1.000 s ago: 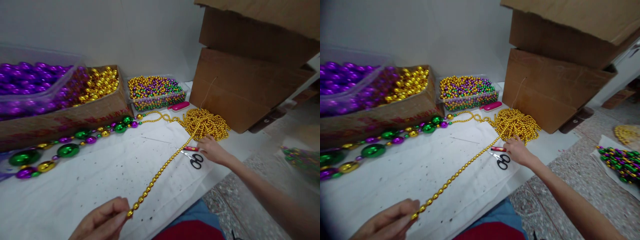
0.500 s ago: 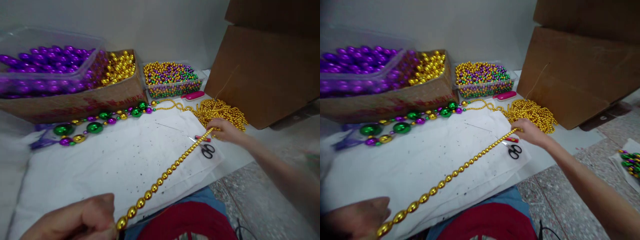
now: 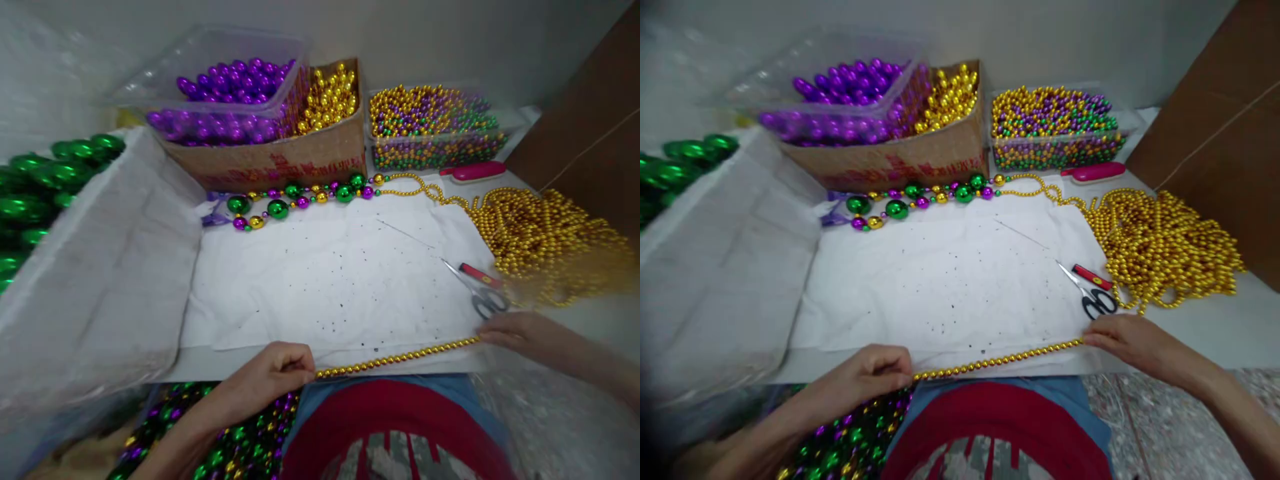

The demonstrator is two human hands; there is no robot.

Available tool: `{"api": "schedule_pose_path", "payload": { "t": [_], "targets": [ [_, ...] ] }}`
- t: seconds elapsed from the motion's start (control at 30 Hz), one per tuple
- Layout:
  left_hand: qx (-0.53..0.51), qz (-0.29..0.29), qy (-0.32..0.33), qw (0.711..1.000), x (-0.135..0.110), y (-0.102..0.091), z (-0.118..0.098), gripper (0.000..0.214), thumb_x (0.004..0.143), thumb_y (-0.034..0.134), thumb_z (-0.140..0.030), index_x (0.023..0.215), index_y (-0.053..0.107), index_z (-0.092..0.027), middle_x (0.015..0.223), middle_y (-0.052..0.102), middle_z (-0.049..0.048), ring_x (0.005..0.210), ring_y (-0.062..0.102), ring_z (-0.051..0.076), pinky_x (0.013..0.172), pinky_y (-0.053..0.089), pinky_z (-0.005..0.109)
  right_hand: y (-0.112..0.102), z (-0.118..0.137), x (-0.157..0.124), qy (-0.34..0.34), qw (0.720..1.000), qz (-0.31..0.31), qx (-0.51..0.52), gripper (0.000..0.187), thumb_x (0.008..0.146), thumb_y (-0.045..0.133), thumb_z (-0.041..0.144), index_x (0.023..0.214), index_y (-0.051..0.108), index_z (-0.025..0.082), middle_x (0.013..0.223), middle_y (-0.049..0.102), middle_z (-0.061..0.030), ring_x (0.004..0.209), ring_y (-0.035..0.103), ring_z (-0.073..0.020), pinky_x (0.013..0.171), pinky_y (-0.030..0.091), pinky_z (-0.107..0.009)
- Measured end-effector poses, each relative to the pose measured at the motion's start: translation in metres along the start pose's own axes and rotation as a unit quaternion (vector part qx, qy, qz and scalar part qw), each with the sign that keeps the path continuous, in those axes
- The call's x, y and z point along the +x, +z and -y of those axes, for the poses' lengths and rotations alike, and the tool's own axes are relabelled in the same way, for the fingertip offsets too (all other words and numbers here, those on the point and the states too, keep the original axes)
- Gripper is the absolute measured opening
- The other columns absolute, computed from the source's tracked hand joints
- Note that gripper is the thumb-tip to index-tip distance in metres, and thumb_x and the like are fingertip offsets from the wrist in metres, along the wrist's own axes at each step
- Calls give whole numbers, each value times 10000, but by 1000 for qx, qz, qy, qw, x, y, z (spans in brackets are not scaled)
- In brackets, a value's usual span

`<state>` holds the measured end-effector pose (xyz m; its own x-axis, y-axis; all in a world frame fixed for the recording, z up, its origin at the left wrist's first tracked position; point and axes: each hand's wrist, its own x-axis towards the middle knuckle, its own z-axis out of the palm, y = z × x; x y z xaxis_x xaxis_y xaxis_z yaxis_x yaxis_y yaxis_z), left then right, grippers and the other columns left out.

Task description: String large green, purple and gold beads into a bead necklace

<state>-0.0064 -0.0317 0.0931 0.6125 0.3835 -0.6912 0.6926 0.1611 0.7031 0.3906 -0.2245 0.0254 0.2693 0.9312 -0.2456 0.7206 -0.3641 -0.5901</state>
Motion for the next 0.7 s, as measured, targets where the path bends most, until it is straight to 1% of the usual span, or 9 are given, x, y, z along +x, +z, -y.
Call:
{"api": "schedule_pose_path", "payload": {
  "t": [0.03,0.1,0.17,0.23,0.33,0.4,0.47,0.57,0.7],
  "targets": [
    [7,-15,12,1000,6,2,9,199,744,582,-327,643,596,-156,556,419,-41,542,334,96,512,207,211,5,0,7,-16,998,63,-11,285,772,584,519,756,741,282,812,717,-56,746,647,-225,681,494,-312],
    [10,-51,34,998,17,4,23,206,753,561,-324,636,571,-154,560,403,-44,553,323,99,522,202,213,8,7,21,-37,992,106,-50,257,839,523,423,840,725,265,891,706,-63,802,634,-231,716,474,-332],
    [1,-73,44,996,24,4,30,215,753,557,-334,632,552,-157,560,399,-44,559,324,103,526,205,214,8,25,36,-61,992,60,-94,191,830,545,331,854,711,239,898,693,-79,822,619,-240,741,458,-352],
    [-12,-89,48,995,27,5,32,225,748,563,-351,628,544,-162,553,404,-44,559,333,108,524,211,213,15,56,53,-110,986,15,-124,163,833,548,268,866,701,223,874,684,-89,842,603,-245,770,448,-369],
    [-33,-126,66,989,27,8,31,241,747,578,-373,625,552,-167,561,439,-37,571,357,115,530,237,211,44,117,87,-223,966,-21,-131,233,901,480,285,1037,658,224,944,676,-86,923,573,-243,791,459,-379],
    [-51,-148,79,985,28,11,31,247,749,589,-378,628,561,-165,582,469,-31,586,377,117,541,259,210,72,156,115,-315,938,-41,-137,343,902,498,335,1219,564,222,1194,609,-88,1130,491,-262,909,427,-412],
    [-65,-157,86,982,30,13,34,245,750,595,-372,635,564,-158,596,483,-29,593,388,115,550,271,210,101,184,145,-376,909,-62,-169,472,889,507,436,1326,461,263,1416,434,-57,1324,293,-296,1042,293,-502],
    [-61,-171,93,979,34,10,42,229,773,569,-350,661,571,-150,594,480,-29,593,395,114,548,268,214,131,201,188,-379,898,-81,-207,555,869,487,529,1368,397,303,1494,306,-59,1376,167,-350,1060,140,-624],
    [-35,-204,90,974,38,-3,54,228,792,546,-340,677,585,-148,609,498,-19,608,424,122,560,284,223,144,192,219,-350,910,-73,-211,550,887,395,574,1377,373,327,1497,293,-70,1365,164,-394,1025,100,-680]
  ]
}}
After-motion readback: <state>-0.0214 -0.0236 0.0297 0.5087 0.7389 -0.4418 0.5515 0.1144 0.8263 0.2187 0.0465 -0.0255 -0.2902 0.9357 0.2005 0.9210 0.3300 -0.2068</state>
